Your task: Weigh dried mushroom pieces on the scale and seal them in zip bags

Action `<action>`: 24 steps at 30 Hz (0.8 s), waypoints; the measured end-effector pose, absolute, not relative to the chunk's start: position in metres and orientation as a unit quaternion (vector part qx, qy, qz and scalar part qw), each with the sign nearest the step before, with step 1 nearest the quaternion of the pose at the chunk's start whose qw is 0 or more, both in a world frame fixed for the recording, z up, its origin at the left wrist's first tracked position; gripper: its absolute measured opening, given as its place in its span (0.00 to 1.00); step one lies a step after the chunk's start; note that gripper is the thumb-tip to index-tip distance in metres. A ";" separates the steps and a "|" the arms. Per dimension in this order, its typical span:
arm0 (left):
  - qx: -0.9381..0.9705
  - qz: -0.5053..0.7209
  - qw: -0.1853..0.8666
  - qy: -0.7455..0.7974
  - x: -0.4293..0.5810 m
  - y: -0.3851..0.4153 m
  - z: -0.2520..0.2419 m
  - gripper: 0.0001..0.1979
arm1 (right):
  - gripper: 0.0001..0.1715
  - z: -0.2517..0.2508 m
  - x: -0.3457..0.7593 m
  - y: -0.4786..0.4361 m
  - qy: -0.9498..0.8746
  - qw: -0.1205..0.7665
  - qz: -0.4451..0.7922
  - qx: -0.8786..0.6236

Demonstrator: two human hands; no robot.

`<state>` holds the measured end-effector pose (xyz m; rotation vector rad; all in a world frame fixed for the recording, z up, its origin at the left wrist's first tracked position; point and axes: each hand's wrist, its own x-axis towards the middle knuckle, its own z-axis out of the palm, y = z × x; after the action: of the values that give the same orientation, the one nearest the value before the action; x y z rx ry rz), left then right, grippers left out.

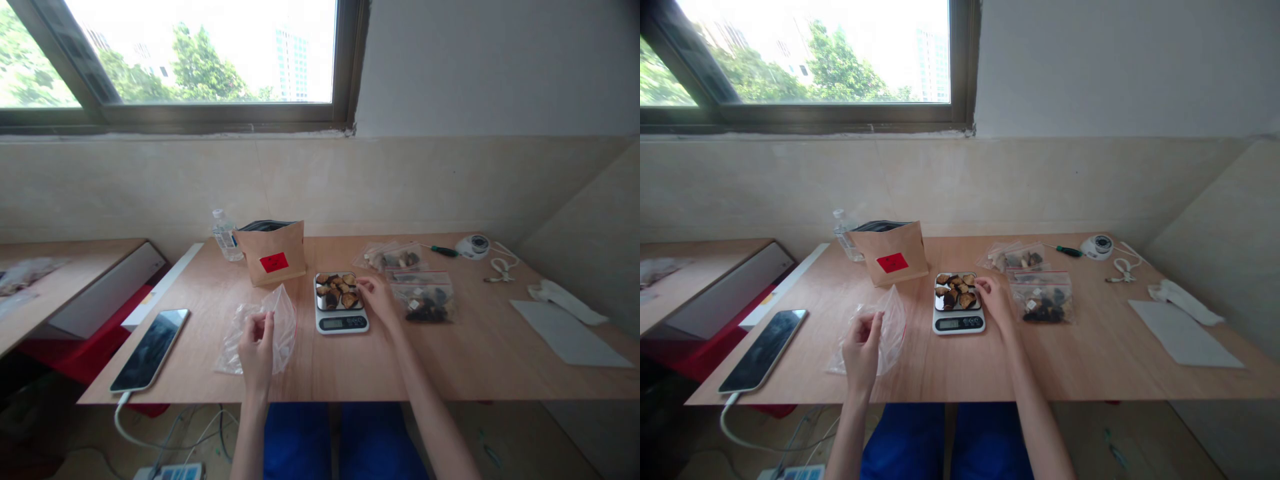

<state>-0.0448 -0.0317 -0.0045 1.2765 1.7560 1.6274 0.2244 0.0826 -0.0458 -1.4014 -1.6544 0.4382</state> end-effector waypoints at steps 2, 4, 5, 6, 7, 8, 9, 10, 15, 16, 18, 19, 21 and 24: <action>0.460 0.585 0.213 0.633 -0.045 -0.032 -0.005 0.11 | 0.14 -0.048 0.225 0.082 -0.670 0.439 0.211 -0.560; 0.459 0.584 0.213 0.634 -0.045 -0.032 -0.005 0.11 | 0.15 -0.052 0.227 0.082 -0.666 0.447 0.213 -0.558; 0.459 0.584 0.214 0.634 -0.045 -0.032 -0.005 0.12 | 0.15 -0.054 0.229 0.083 -0.664 0.454 0.200 -0.560; 0.460 0.584 0.214 0.634 -0.045 -0.032 -0.005 0.12 | 0.15 -0.057 0.232 0.084 -0.664 0.459 0.181 -0.562; 0.460 0.583 0.214 0.634 -0.045 -0.032 -0.004 0.12 | 0.15 -0.061 0.235 0.085 -0.668 0.459 0.158 -0.564; 0.460 0.583 0.213 0.635 -0.045 -0.031 -0.004 0.12 | 0.15 -0.064 0.238 0.086 -0.676 0.453 0.138 -0.565; 0.461 0.582 0.212 0.635 -0.045 -0.031 -0.004 0.12 | 0.15 -0.068 0.242 0.087 -0.687 0.439 0.126 -0.565; 0.462 0.581 0.212 0.636 -0.045 -0.031 -0.004 0.12 | 0.14 -0.072 0.245 0.088 -0.700 0.420 0.122 -0.565; 0.465 0.575 0.212 0.639 -0.043 -0.031 -0.004 0.13 | 0.13 -0.086 0.252 0.088 -0.726 0.367 0.139 -0.565; 0.466 0.575 0.213 0.638 -0.043 -0.031 -0.004 0.13 | 0.12 -0.087 0.253 0.087 -0.725 0.367 0.138 -0.566; 0.467 0.574 0.215 0.637 -0.042 -0.031 -0.004 0.13 | 0.11 -0.086 0.253 0.086 -0.723 0.367 0.139 -0.569; 0.467 0.574 0.216 0.637 -0.042 -0.031 -0.004 0.13 | 0.10 -0.085 0.253 0.086 -0.721 0.367 0.139 -0.571; 0.466 0.575 0.214 0.638 -0.043 -0.032 -0.004 0.13 | 0.10 -0.083 0.253 0.085 -0.711 0.372 0.138 -0.581; 0.465 0.575 0.212 0.639 -0.043 -0.032 -0.004 0.13 | 0.11 -0.080 0.253 0.083 -0.690 0.384 0.135 -0.598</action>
<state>-0.0433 -0.0320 -0.0040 1.2914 1.7757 1.5961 0.2526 0.0831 -0.0795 -1.5254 -1.7597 0.3453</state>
